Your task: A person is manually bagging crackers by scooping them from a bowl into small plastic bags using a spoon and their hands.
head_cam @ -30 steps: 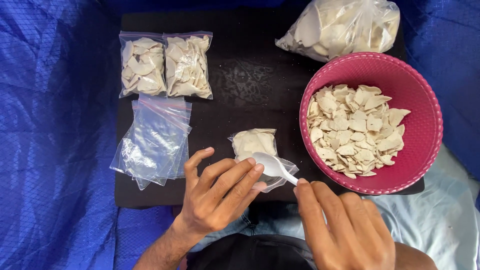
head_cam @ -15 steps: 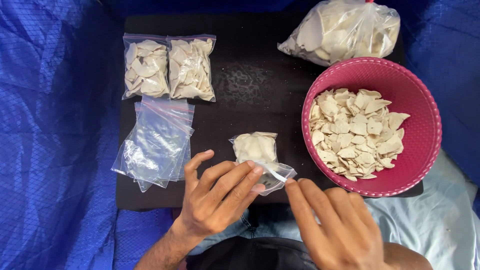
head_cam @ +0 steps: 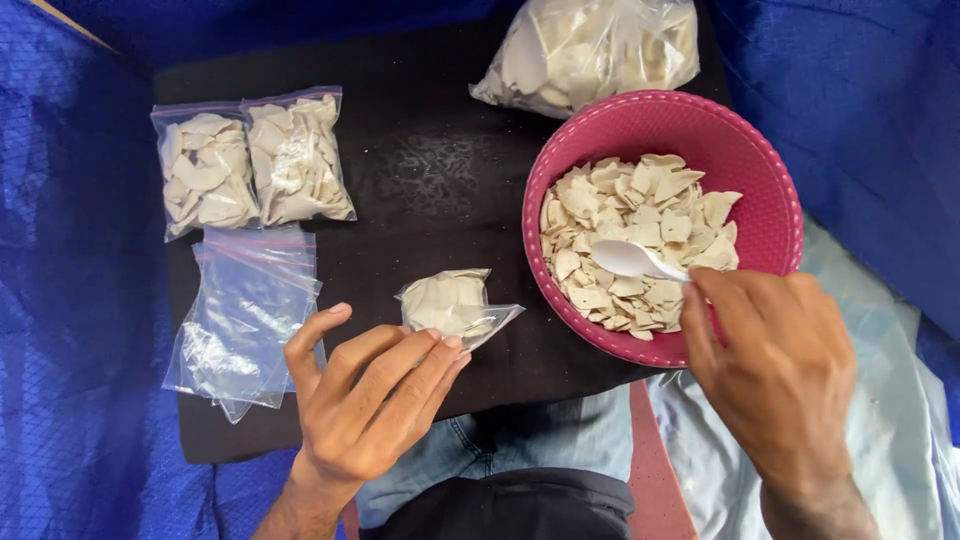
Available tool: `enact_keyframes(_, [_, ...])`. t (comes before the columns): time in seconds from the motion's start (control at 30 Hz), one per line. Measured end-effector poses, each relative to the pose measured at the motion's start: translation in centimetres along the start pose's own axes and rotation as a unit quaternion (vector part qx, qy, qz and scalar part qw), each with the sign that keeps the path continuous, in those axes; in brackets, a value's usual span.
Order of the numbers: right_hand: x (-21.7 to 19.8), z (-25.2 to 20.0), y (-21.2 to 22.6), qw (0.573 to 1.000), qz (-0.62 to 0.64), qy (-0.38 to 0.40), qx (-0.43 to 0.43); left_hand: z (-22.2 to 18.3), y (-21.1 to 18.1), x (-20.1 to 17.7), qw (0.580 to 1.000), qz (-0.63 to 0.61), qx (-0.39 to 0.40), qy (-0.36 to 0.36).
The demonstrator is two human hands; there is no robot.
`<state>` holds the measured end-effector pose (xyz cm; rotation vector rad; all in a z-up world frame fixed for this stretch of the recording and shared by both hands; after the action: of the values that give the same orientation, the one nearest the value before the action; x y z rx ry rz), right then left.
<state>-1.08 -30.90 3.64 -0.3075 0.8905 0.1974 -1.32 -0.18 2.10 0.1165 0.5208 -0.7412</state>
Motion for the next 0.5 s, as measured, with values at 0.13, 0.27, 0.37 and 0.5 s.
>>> enact_keyframes(0.13, [1.4, 1.0, 0.7, 0.999, 0.038, 0.006, -0.015, 0.0, -0.6, 0.5, 1.000, -0.007, 0.004, 0.014])
enact_keyframes(0.27, [1.6, 1.8, 1.0, 0.996, 0.092, 0.003, -0.013, 0.0, -0.8, 0.8, 1.000, -0.002, 0.009, 0.026])
enact_keyframes(0.37, [1.8, 1.6, 0.5, 0.988, 0.151, 0.013, 0.029, 0.2, -0.9, 0.9, 1.000, -0.001, 0.010, 0.030])
enact_keyframes(0.5, [2.1, 1.0, -0.5, 0.969, 0.216, 0.068, 0.102, 0.3, -0.8, 1.0, 0.999, -0.004, 0.008, 0.035])
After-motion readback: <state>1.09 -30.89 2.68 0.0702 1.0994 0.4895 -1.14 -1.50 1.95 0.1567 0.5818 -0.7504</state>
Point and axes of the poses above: each hand's wrist, its own z-axis towards the middle knuckle, its own x-axis out of the palm, y = z × x, the point moved 1 cm from there along z, towards the middle knuckle, and after that the axes turned 9 degrees about -y, right-handed, at the moved point
